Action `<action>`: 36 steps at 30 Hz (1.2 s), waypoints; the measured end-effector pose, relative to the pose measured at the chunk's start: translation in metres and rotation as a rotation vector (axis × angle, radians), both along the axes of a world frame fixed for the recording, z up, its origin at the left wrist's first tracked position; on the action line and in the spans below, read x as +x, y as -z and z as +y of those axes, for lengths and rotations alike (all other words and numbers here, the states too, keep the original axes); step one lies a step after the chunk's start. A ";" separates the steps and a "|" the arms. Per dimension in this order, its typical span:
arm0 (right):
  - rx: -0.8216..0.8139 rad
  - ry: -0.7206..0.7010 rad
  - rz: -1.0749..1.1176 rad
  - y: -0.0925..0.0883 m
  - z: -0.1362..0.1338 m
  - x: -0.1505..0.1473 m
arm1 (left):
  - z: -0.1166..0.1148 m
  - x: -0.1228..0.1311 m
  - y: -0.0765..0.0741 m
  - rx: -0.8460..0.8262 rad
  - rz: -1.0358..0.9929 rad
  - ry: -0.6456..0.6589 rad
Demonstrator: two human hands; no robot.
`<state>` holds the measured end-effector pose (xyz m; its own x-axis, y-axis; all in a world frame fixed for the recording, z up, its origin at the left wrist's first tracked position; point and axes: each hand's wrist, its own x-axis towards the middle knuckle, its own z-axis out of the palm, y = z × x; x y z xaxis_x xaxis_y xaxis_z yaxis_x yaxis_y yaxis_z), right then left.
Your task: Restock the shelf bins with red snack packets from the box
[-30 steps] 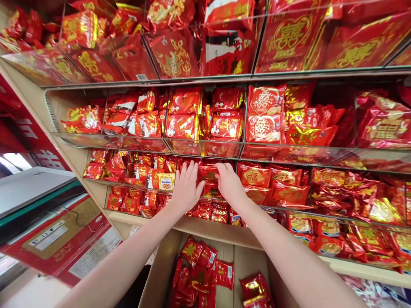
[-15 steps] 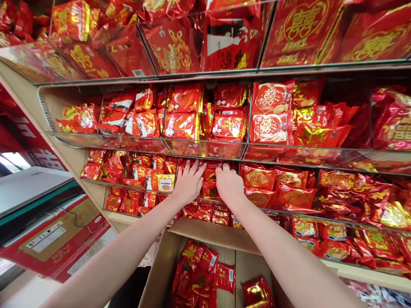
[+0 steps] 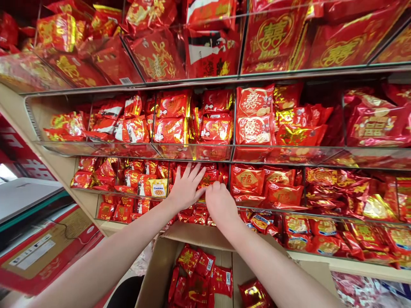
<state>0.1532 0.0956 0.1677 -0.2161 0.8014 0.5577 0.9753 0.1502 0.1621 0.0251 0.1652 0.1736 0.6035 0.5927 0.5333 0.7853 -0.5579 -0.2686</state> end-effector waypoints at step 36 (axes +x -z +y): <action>0.121 -0.483 -0.066 0.053 -0.011 0.076 | -0.006 0.033 0.007 0.002 0.130 0.083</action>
<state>0.2296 0.0847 0.1142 -0.5847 0.5310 0.6133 0.7858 0.5586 0.2656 0.0579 0.1596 0.1663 0.7141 0.5372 0.4489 0.6953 -0.6186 -0.3659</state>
